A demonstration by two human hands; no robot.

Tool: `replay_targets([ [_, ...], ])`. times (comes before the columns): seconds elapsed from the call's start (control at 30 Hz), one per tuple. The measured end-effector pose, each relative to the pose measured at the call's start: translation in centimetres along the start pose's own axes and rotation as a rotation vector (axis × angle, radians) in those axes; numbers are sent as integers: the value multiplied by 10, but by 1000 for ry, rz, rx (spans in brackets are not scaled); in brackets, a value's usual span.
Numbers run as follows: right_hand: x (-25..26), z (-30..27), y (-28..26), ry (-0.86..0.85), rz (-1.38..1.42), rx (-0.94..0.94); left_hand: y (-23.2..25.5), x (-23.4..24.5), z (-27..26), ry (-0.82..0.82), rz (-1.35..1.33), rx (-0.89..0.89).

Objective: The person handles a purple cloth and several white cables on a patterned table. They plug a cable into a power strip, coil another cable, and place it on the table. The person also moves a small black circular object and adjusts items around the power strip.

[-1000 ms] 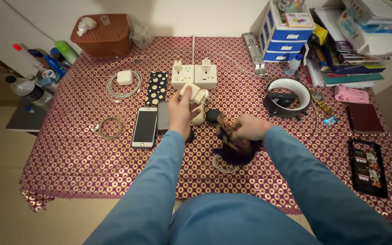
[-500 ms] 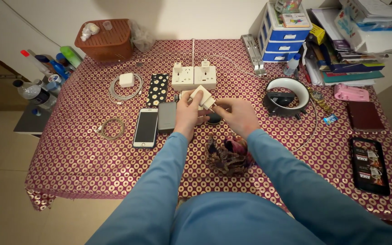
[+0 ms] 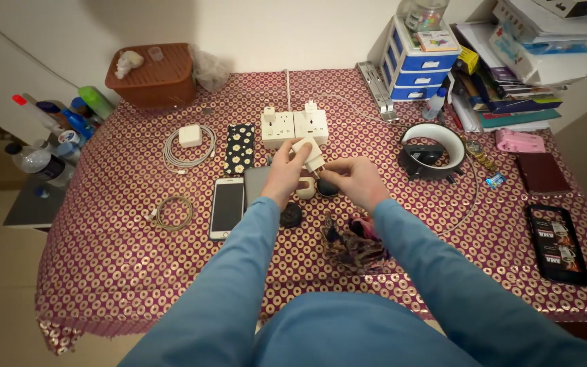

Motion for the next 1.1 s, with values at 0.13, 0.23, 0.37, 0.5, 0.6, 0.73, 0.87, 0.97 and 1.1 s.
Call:
replay_targets([
  [0.13, -4, 12, 16, -30, 288, -237, 0, 11, 19, -28, 53, -53],
  [0.23, -5, 24, 16, 21, 343, -227, -1, 14, 35, -109, 129, -105],
  [0.37, -9, 39, 13, 35, 418, -187, 2, 12, 58, -150, 116, -185],
  [0.5, -11, 52, 12, 83, 353, -127, 15, 11, 75, -67, 334, -424],
  [0.6, -8, 73, 13, 133, 401, -123, 15, 6, 92, -19, 378, -394],
  [0.73, -3, 107, 12, 102, 313, -106, 14, 9, 122, 40, 381, -365],
  [0.87, -2, 139, 24, 73, 212, -193, 10, 15, 155, 45, 476, -374],
  [0.97, -6, 158, 33, 70, 281, -140, 5, 18, 173, 34, 518, -377],
  [1.1, -13, 172, 50, 24, 361, -122, -2, 18, 185, 13, 598, -376],
])
Point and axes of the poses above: each hand's wrist, its own z-axis towards the middle knuckle, its own x-axis out of the back of the hand, y = z × x, the point moved 5 cm from there along z, towards the middle knuckle, and after that the axes turned 6 degrees about -x, right-handed, at the moved point
